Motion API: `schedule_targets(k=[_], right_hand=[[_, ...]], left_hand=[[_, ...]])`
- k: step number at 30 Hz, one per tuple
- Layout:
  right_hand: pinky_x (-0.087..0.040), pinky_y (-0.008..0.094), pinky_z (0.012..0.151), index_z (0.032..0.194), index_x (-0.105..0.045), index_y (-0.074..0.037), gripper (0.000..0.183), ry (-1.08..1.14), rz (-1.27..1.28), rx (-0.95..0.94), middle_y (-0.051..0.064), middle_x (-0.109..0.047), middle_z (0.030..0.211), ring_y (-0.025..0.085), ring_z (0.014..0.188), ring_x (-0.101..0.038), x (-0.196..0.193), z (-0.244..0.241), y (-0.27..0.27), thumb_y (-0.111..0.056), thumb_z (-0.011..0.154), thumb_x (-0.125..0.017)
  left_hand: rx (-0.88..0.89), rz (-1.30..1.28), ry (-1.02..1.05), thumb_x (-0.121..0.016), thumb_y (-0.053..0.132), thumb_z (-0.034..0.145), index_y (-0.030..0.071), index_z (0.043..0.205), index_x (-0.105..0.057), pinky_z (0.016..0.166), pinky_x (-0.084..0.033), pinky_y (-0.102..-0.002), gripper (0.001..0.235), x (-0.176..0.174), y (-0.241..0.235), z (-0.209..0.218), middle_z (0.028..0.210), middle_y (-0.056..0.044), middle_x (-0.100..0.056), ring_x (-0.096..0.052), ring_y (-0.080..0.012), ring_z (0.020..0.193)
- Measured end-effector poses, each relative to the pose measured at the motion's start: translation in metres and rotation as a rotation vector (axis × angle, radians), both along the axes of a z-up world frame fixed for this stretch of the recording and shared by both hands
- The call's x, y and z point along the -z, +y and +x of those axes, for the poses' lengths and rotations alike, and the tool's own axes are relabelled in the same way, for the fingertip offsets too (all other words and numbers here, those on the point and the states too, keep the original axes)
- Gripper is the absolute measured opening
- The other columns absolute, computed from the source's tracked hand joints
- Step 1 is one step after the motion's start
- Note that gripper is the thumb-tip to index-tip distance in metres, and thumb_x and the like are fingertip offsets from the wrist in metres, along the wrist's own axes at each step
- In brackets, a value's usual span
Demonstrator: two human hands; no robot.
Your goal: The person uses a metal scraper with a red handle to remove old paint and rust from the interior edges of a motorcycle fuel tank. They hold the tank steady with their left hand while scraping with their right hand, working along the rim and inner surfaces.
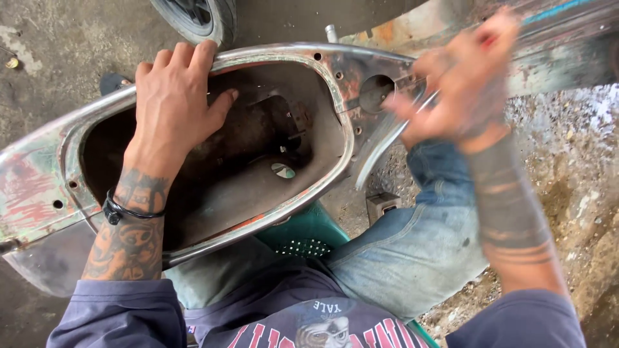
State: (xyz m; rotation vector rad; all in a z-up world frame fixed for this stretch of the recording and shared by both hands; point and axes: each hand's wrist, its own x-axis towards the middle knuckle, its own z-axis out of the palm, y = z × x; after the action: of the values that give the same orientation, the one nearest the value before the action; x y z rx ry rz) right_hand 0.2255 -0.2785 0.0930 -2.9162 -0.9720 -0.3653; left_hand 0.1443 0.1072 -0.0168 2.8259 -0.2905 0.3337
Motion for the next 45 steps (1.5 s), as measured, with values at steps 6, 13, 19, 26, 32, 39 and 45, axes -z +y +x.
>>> schedule_targets(k=[6,13,19,26,32,39,45], right_hand=[[-0.034,0.046,0.111,0.091,-0.069,-0.015,0.054,-0.212,-0.089,-0.231,-0.001,-0.047,0.085,0.02,0.094,-0.048,0.044,0.014,-0.051,-0.067,0.097,-0.062],[-0.037,0.048,0.098,0.085,-0.07,-0.013,0.066,-0.201,-0.014,-0.238,0.005,-0.05,0.083,0.034,0.097,-0.047,0.016,-0.019,0.012,-0.079,0.093,-0.066],[-0.036,0.045,0.111,0.082,-0.063,-0.015,0.063,-0.331,-0.159,-0.115,0.003,-0.049,0.087,0.025,0.104,-0.049,0.035,0.018,-0.049,-0.076,0.098,-0.064],[-0.036,0.046,0.103,0.084,-0.065,-0.015,0.059,-0.207,-0.03,-0.173,0.003,-0.044,0.086,0.031,0.1,-0.044,0.047,0.0,-0.037,-0.072,0.096,-0.061],[-0.038,0.049,0.093,0.076,-0.067,-0.015,0.062,-0.205,0.041,-0.313,0.007,-0.046,0.076,0.035,0.089,-0.046,0.012,-0.026,0.02,-0.075,0.087,-0.072],[-0.036,0.044,0.102,0.082,-0.061,-0.017,0.047,-0.191,-0.066,-0.108,-0.001,-0.048,0.082,0.022,0.092,-0.049,0.035,0.005,-0.042,-0.062,0.097,-0.061],[-0.038,0.048,0.1,0.076,-0.067,-0.015,0.056,-0.167,0.029,-0.326,0.005,-0.053,0.076,0.029,0.087,-0.052,0.013,-0.015,0.01,-0.068,0.094,-0.073]], left_hand=[[0.012,0.012,0.01,-0.085,0.036,0.091,0.005,0.137,-0.055,0.084,-0.044,-0.05,0.063,0.004,0.003,-0.004,0.113,-0.014,-0.062,-0.06,-0.0356,0.106],[-0.012,0.044,-0.009,-0.084,0.029,0.088,0.006,0.139,-0.055,0.084,-0.044,-0.05,0.063,0.007,0.001,0.001,0.116,-0.014,-0.062,-0.06,-0.035,0.107],[0.012,0.021,-0.02,-0.083,0.024,0.09,0.007,0.142,-0.054,0.089,-0.044,-0.049,0.061,0.007,0.004,-0.003,0.119,-0.013,-0.062,-0.06,-0.035,0.11],[0.013,0.029,0.004,-0.082,0.022,0.091,0.007,0.142,-0.054,0.09,-0.043,-0.049,0.061,0.006,0.004,-0.005,0.118,-0.013,-0.062,-0.06,-0.035,0.109],[-0.004,0.042,-0.012,-0.081,0.021,0.092,0.006,0.14,-0.054,0.092,-0.043,-0.049,0.058,0.007,0.003,0.0,0.119,-0.013,-0.062,-0.06,-0.0353,0.111],[0.014,0.045,-0.002,-0.082,0.021,0.092,0.006,0.139,-0.054,0.092,-0.043,-0.049,0.056,0.008,0.006,-0.004,0.12,-0.014,-0.062,-0.06,-0.0357,0.111],[-0.004,0.041,0.001,-0.081,0.021,0.092,0.006,0.137,-0.054,0.092,-0.043,-0.049,0.054,0.01,0.007,-0.003,0.119,-0.014,-0.062,-0.059,-0.0358,0.112]])
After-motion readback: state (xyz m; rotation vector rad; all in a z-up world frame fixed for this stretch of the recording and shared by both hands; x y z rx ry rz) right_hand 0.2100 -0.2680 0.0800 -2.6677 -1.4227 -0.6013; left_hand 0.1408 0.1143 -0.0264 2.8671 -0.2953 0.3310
